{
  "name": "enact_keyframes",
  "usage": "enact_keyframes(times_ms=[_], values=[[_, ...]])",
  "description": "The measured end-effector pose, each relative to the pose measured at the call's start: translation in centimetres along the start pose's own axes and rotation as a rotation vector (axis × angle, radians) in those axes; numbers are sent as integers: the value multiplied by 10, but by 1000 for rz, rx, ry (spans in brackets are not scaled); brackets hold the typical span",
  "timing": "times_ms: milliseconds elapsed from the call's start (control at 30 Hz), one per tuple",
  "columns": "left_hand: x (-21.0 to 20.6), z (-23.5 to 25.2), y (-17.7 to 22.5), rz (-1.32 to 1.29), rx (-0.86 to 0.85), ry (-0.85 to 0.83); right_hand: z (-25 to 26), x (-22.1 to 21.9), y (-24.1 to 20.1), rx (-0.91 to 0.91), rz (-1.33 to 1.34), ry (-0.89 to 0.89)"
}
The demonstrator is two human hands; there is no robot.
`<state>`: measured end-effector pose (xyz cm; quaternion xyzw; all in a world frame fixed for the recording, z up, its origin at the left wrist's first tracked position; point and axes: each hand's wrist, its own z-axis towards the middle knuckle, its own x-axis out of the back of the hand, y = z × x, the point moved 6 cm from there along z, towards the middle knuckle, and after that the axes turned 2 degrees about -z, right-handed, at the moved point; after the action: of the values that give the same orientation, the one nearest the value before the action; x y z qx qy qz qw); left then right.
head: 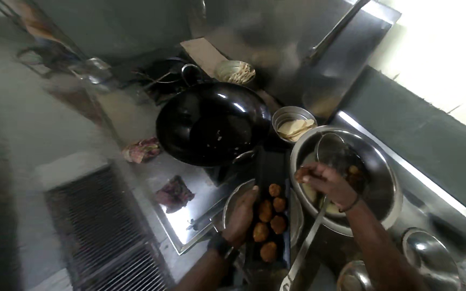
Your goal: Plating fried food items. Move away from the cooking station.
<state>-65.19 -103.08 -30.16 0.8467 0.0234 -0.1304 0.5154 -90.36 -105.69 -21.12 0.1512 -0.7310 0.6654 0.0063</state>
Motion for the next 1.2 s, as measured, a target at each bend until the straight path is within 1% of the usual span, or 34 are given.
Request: enact_keyframes(times_ms=[67,133,333,467,600,667,767,800,900,933,967,1033,1100,1167,1200], values=[[0,1,0,-6,-32,-18,6,-28,-8,32,-137,-48],[1,2,-1,-18,-40,-40,13,-48,-13,33,-289,-45],[-3,-1,3,-64,-36,-97,27,-76,-28,81,-482,-54],[0,-2,2,-13,-24,-75,29,-77,-34,81,-410,-20],[0,-2,1,-18,-7,-71,38,-62,-21,36,-385,80],[0,-2,1,-42,3,-69,34,-56,-17,34,-458,121],[2,0,-1,-64,9,-74,24,-54,-23,109,-667,162],[4,1,-1,-71,11,-75,22,-50,-24,128,-700,206],[4,1,-1,-75,7,-64,16,-10,-20,81,-705,430],[5,0,-1,-63,6,-53,12,10,-16,22,-726,488],[6,-2,1,-38,14,-51,8,34,-7,-81,-776,511],[9,-2,2,-19,13,-38,6,90,33,-356,-903,488],[11,-3,1,-25,11,-20,-1,148,83,-534,-926,556],[13,-4,0,-12,14,-15,-5,192,125,-606,-866,636],[14,-5,0,3,17,-12,-5,204,141,-607,-838,644]])
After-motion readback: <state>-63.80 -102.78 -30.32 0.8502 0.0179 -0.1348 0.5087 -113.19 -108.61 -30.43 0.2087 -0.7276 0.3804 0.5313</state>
